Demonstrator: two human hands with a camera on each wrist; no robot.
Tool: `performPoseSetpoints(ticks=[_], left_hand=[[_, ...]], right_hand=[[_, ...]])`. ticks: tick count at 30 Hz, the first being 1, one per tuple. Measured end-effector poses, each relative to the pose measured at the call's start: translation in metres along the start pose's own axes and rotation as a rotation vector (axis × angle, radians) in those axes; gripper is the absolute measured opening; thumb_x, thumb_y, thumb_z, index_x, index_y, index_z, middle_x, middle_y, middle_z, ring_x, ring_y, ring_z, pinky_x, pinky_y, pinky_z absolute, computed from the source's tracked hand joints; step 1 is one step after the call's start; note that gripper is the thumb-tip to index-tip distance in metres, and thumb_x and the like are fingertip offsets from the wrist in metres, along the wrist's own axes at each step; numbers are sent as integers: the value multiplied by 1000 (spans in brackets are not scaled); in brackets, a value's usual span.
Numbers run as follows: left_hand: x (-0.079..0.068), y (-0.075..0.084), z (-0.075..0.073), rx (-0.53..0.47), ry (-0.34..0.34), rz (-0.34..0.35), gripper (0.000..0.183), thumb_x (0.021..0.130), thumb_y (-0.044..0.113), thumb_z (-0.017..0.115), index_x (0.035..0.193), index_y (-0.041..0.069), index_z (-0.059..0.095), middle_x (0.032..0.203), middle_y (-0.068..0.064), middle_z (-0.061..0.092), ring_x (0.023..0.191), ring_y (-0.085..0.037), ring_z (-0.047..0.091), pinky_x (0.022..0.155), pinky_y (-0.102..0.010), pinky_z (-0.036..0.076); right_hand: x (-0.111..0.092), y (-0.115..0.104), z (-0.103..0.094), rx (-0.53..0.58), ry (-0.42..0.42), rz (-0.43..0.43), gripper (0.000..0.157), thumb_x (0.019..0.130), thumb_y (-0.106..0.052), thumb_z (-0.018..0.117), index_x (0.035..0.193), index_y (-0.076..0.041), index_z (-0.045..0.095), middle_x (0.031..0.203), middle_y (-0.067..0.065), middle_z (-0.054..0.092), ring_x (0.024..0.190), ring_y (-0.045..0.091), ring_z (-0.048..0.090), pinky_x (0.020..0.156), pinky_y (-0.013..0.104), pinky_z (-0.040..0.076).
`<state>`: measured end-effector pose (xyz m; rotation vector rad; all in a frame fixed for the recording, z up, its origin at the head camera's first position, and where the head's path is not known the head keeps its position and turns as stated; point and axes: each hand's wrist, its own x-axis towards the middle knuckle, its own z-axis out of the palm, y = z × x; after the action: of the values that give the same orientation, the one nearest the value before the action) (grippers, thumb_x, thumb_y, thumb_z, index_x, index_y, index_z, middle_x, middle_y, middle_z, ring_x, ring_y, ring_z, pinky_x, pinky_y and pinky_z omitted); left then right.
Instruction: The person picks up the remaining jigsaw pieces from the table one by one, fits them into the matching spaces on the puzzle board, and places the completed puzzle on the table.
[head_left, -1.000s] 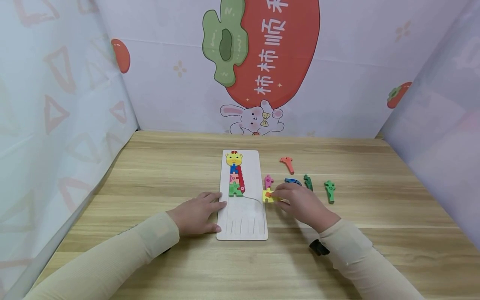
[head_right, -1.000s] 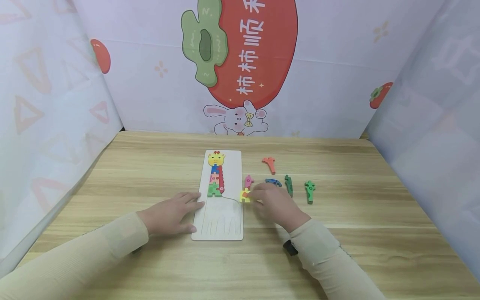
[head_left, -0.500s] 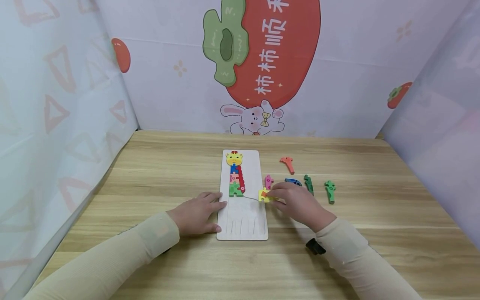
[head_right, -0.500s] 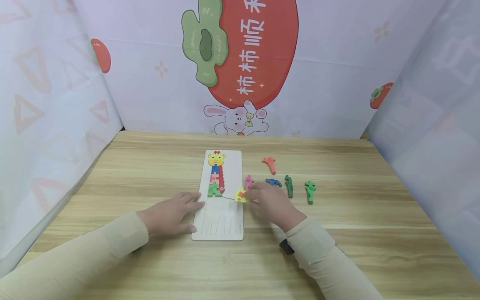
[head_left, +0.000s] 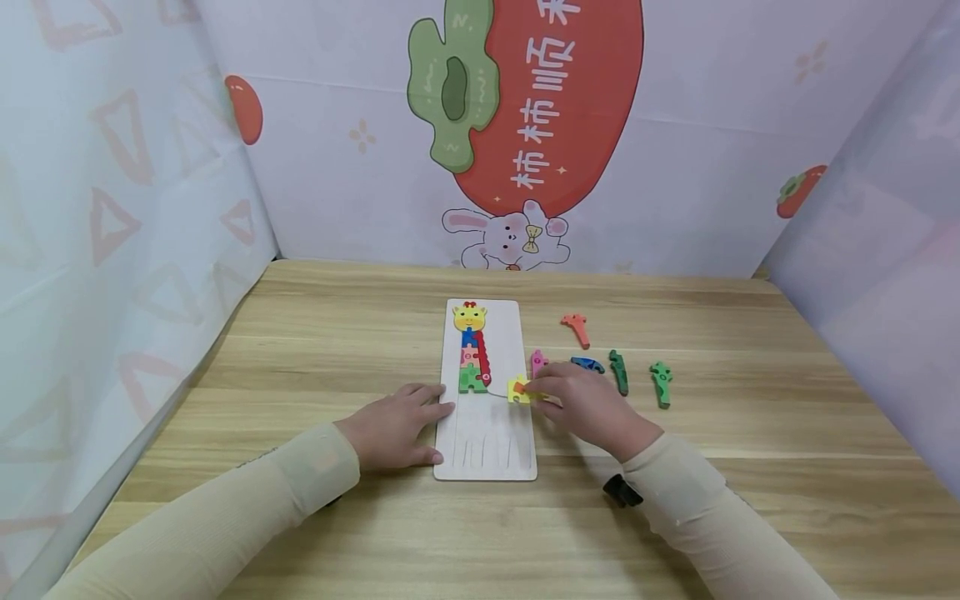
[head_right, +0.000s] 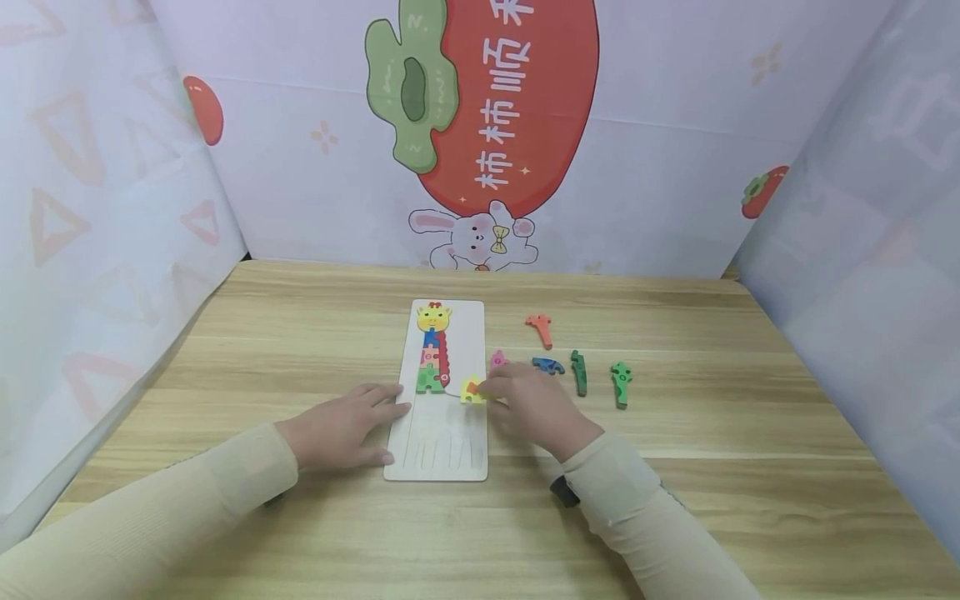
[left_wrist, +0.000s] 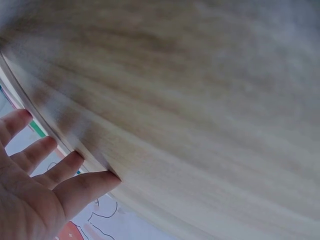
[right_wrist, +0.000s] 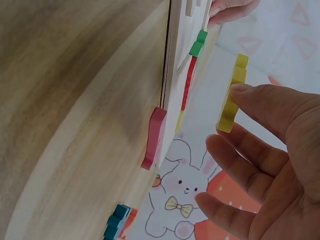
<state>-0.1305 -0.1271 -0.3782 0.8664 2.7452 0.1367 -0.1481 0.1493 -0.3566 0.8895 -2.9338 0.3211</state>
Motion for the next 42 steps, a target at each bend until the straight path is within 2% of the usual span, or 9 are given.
performPoseSetpoints(ticks=[6,29,42], left_hand=[[-1,0,-1,-15,-4,2,71,76,57,59,135,22,41,142,-3,31,128,-24,29,96,-39,38],[0,-1,-2,-16,-20,-3,71,76,58,57,135,23,42,143,-3,30,129,-24,28,97,-38,37],[2,-3,1,-2,-17,-8,72,75,61,56,136,24,41,143,-2,30,129,-24,28,97,-39,38]], right_hand=[[3,-3,0,0,-17,17,26,76,-23,72,101,-25,69,104,-5,62,94,12,56,79,31,49],[12,-10,0,20,-18,-64,24,75,-21,74,99,-22,70,97,-8,62,87,7,55,77,25,49],[17,-18,-1,18,-62,-27,27,74,-24,74,101,-24,70,98,-9,62,88,7,55,77,23,48]])
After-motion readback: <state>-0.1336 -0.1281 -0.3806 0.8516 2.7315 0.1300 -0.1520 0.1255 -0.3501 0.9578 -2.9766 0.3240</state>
